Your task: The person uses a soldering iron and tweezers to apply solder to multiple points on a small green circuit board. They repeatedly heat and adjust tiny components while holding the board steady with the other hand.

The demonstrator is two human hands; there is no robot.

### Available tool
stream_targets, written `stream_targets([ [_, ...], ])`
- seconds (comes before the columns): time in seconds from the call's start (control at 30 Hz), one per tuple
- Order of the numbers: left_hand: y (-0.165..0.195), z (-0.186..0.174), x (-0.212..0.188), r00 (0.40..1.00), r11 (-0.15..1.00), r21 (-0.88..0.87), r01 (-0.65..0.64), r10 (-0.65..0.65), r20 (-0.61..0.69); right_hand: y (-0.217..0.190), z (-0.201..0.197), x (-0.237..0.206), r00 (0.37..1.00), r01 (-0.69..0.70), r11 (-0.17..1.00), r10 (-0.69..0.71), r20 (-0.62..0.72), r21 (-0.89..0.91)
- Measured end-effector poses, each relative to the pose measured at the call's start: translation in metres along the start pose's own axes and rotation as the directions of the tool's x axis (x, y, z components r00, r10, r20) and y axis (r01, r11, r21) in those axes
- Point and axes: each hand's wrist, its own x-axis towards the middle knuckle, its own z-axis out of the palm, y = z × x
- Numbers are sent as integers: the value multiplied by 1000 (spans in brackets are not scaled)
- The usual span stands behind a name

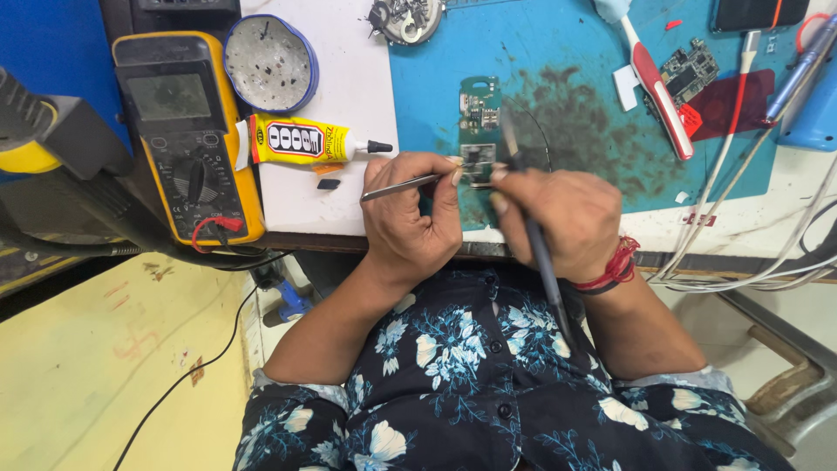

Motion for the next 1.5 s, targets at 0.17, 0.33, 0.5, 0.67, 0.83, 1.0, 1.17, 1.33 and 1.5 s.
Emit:
stream_targets([
  [0.17,-2,1,-2,1000,1000,2,0,0,-21,-2,-2,5,1000,9,999,-9,0,39],
  [0.33,-3,1,-5,997,999,-16,39,-40,-72,-3,0,14,999,-44,997,44,-4,-57],
  [0.5,-5,3,-7,985,977,-172,125,-143,-97,-4,3,17,996,-34,989,46,82,-146],
  [0.67,-7,4,-7,991,988,-132,79,-92,-98,-3,1,14,997,-76,992,78,16,-103],
  [0.83,-7,3,-6,994,989,-130,66,-77,-78,-1,-3,16,994,-69,997,71,83,-27],
  [1.0,-6,1,-7,994,989,-129,72,-82,-74,-2,-2,18,993,-52,997,57,99,-49],
  [1.17,-6,2,-8,992,984,-158,83,-97,-81,-4,-3,17,994,-85,994,88,57,-62],
  [1.33,-5,2,-8,991,982,-165,93,-107,-79,-1,-5,19,993,-62,997,67,96,-51],
  [1.5,-4,2,-7,991,984,-148,95,-108,-84,-3,0,16,995,-70,991,77,56,-116],
])
